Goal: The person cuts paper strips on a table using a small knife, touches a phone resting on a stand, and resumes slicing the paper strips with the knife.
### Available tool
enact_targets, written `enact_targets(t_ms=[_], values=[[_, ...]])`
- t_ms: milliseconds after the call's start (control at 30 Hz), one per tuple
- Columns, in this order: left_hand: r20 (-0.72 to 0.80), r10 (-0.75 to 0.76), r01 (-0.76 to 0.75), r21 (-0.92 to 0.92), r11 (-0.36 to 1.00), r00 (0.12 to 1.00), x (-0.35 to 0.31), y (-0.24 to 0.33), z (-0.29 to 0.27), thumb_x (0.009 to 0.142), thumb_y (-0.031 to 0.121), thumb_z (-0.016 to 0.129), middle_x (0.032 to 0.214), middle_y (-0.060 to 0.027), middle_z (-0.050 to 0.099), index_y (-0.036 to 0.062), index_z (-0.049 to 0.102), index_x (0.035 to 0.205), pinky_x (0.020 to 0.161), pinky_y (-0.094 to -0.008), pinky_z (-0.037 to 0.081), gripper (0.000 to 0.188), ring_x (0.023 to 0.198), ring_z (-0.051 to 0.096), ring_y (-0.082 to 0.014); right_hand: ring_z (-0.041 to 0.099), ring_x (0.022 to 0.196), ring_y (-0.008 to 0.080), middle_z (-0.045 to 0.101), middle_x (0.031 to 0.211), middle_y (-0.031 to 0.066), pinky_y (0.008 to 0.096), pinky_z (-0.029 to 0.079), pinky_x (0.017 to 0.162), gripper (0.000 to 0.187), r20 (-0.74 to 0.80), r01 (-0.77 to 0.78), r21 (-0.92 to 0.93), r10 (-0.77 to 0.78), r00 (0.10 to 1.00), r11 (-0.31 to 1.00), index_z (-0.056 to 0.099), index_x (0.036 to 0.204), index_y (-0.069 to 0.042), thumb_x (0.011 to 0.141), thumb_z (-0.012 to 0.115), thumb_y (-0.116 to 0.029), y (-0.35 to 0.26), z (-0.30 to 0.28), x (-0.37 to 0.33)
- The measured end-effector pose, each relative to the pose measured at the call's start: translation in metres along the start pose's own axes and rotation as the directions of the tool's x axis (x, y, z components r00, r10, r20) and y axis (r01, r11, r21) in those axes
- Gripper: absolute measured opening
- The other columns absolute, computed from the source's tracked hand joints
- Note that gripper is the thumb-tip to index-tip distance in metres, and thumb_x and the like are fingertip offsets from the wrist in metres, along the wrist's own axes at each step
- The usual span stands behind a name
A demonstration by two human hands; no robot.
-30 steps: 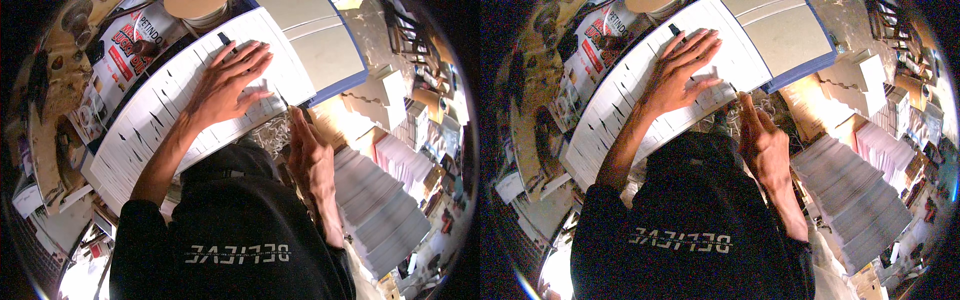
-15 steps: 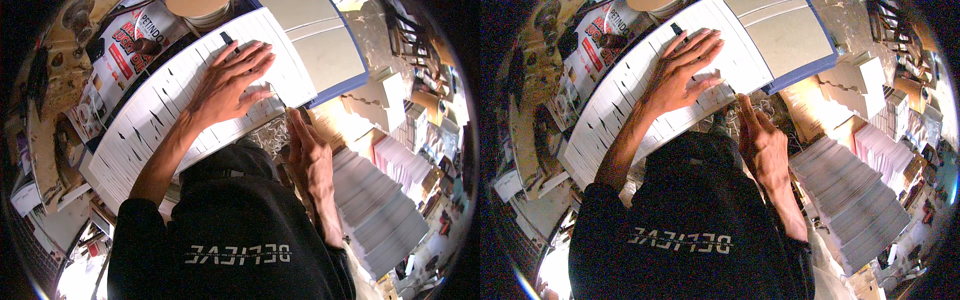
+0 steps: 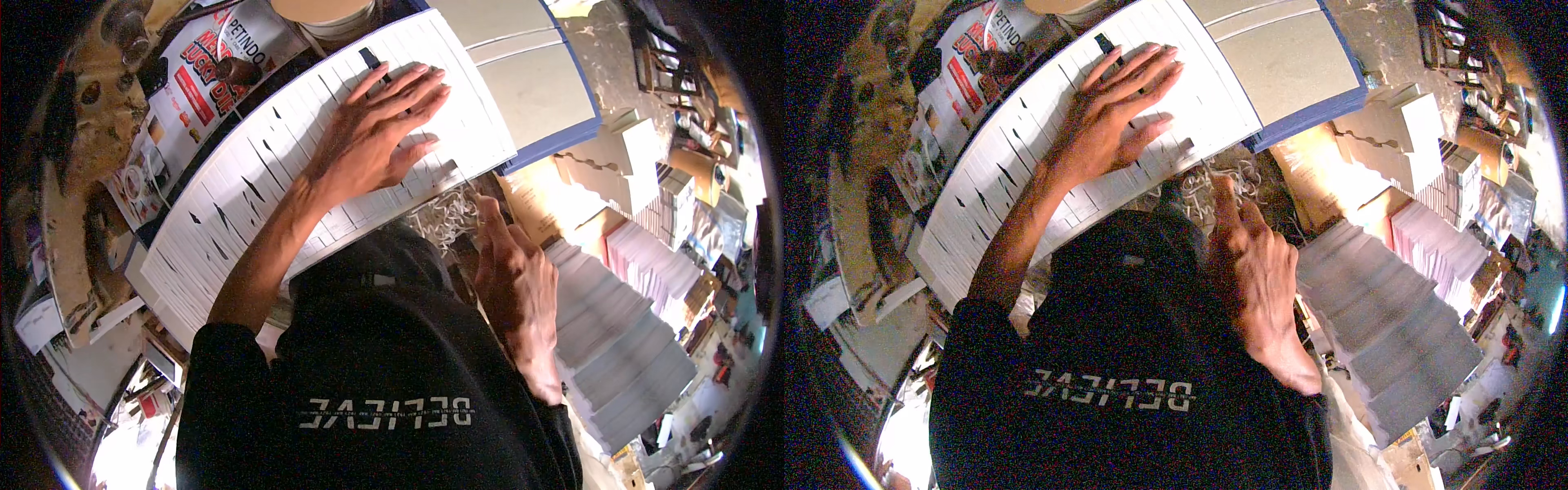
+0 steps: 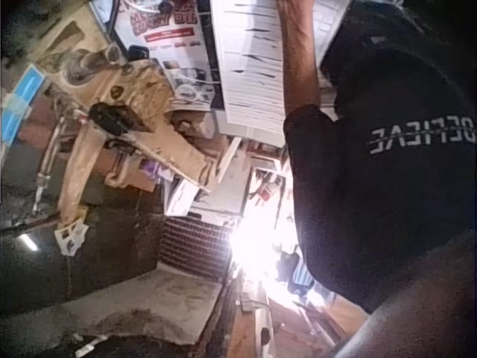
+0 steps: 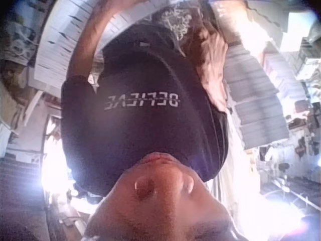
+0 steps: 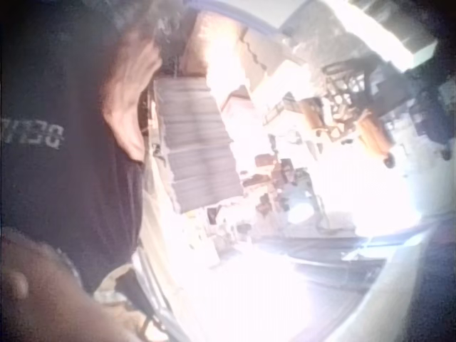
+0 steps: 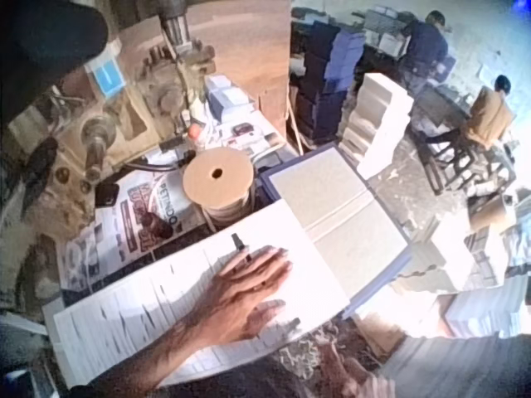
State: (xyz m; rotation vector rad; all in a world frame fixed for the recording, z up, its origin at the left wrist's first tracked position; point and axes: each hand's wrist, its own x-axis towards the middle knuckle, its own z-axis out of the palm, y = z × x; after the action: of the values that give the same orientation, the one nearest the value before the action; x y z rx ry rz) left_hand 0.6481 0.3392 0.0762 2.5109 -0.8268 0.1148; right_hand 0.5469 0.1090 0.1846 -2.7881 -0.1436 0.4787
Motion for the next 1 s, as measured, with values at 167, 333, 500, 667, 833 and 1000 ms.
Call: enact_targets(t_ms=[167,333,500,667,833,1000], values=[[-0.032,-0.005,0.005,-0.007,1.000,0.999,0.002,0.002,0.000,0.102,0.032,0.063,0.166,-0.0059,0.046,0.0135,0.052,0.156,0.128,-0.0492,0.023,0.058,0.155,0.039,-0.0255,0.072,0.085,0.0471,0.073,0.092,0.0216,0.0586,0.055,0.069,0.030,0.127,-0.045,-0.014,0.047,0.991,0.999,0.061,0.135,-0.014,0.104,0.058,-0.018,-0.001,-0.008,0.010],[-0.039,-0.001,0.002,0.037,0.999,0.999,0.002,-0.002,-0.001,0.101,0.033,0.065,0.165,-0.0059,0.046,0.0135,0.053,0.156,0.129,-0.0468,0.024,0.060,0.154,0.041,-0.0246,0.073,0.077,0.0391,0.072,0.103,0.0227,0.0512,0.058,0.063,0.050,0.122,0.057,-0.060,-0.049,0.991,0.997,0.054,0.147,-0.008,0.097,0.056,-0.007,0.004,-0.010,-0.001],[-0.040,0.016,-0.015,0.025,1.000,0.999,0.004,0.001,0.000,0.100,0.031,0.065,0.164,-0.0059,0.047,0.0130,0.054,0.155,0.128,-0.0470,0.025,0.059,0.153,0.041,-0.0247,0.073,0.073,0.0395,0.072,0.091,0.0215,0.0515,0.058,0.063,0.047,0.146,0.028,-0.059,-0.020,0.989,0.998,0.056,0.144,-0.005,0.098,0.055,-0.006,0.003,-0.011,0.003],[-0.051,0.022,-0.020,0.049,0.999,0.998,0.001,-0.002,0.000,0.101,0.033,0.064,0.166,-0.0060,0.045,0.0137,0.052,0.156,0.128,-0.0473,0.025,0.059,0.154,0.040,-0.0250,0.074,0.075,0.0407,0.074,0.089,0.0214,0.0523,0.059,0.065,0.047,0.101,0.071,-0.075,-0.064,0.993,0.995,0.057,0.144,-0.004,0.096,0.056,-0.006,0.009,-0.005,0.005],[-0.054,0.032,-0.030,0.029,0.999,0.998,-0.002,-0.003,0.004,0.102,0.034,0.063,0.167,-0.0060,0.044,0.0147,0.050,0.158,0.129,-0.0479,0.023,0.061,0.155,0.038,-0.0250,0.074,0.077,0.0418,0.074,0.090,0.0225,0.0533,0.059,0.066,0.048,0.040,0.073,-0.041,-0.071,0.997,0.997,0.058,0.145,-0.007,0.096,0.055,-0.008,0.015,0.005,-0.003],[-0.052,0.042,-0.040,0.035,0.999,0.998,0.000,-0.003,0.003,0.103,0.036,0.061,0.167,-0.0064,0.044,0.0141,0.050,0.158,0.129,-0.0492,0.022,0.060,0.155,0.038,-0.0251,0.071,0.090,0.0490,0.073,0.095,0.0282,0.0587,0.057,0.078,0.032,0.163,-0.111,-0.052,0.118,0.980,0.992,0.062,0.136,-0.012,0.105,0.057,-0.016,0.011,0.000,0.005]])
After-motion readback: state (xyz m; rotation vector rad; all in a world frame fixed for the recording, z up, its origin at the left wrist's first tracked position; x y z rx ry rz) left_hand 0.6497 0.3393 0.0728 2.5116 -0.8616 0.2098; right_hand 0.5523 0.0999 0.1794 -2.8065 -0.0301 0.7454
